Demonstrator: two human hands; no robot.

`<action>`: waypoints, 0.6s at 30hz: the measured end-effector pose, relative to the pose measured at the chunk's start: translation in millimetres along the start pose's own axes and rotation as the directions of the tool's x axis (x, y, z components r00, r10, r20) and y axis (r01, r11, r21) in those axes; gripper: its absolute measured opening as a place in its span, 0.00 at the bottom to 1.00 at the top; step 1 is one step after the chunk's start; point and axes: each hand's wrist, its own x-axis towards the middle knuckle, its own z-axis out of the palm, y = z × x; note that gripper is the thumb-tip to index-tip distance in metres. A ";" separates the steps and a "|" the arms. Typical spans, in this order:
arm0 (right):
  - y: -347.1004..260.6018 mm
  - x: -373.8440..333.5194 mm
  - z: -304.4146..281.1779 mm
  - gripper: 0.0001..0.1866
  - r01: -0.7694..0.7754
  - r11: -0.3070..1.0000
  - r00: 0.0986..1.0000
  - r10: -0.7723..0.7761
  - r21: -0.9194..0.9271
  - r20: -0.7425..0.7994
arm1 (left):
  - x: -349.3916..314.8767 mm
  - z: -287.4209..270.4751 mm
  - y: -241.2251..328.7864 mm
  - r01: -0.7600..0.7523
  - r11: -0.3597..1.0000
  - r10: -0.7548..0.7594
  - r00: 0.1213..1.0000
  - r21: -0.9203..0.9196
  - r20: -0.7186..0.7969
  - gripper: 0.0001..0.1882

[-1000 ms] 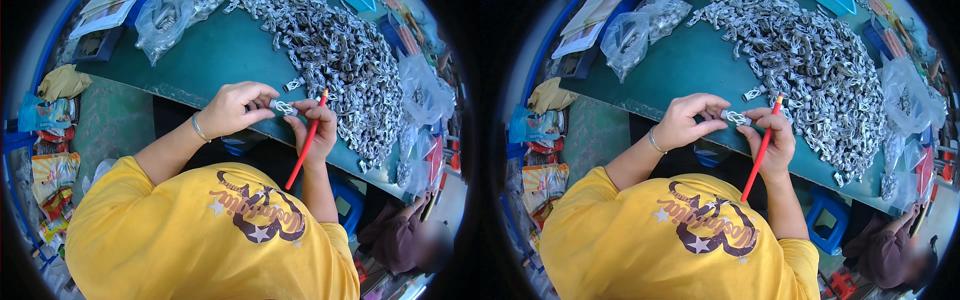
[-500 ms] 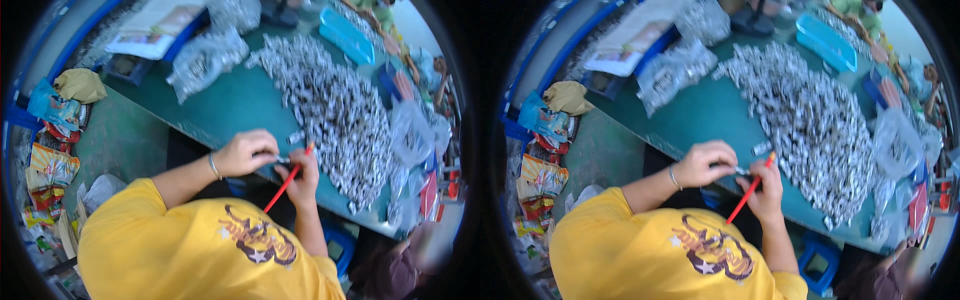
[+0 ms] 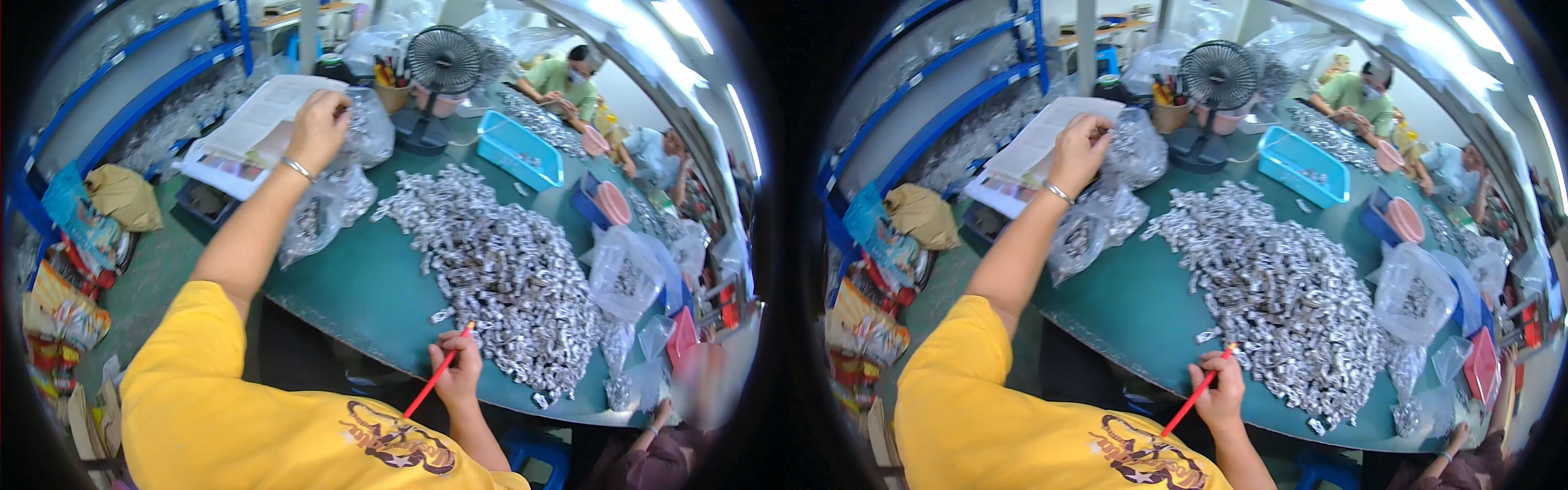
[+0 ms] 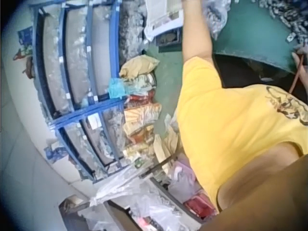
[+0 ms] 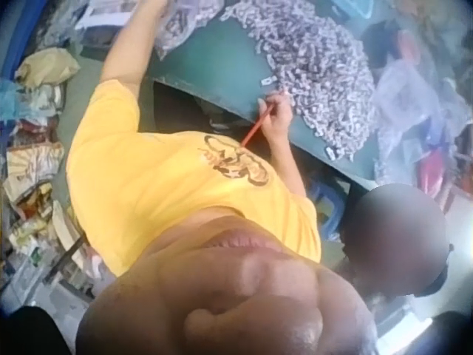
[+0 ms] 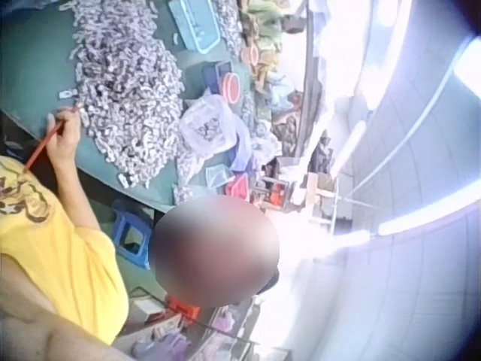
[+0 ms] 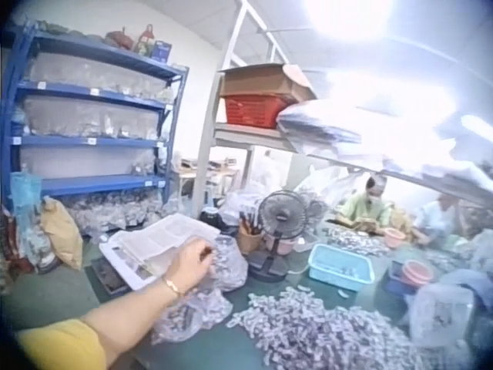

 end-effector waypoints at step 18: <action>-11.4 6.3 -2.7 0.13 0.039 0.997 0.999 -0.040 -0.060 -0.026 | 9.8 33.6 -24.5 -0.398 0.810 0.105 0.822 0.432 0.560 0.13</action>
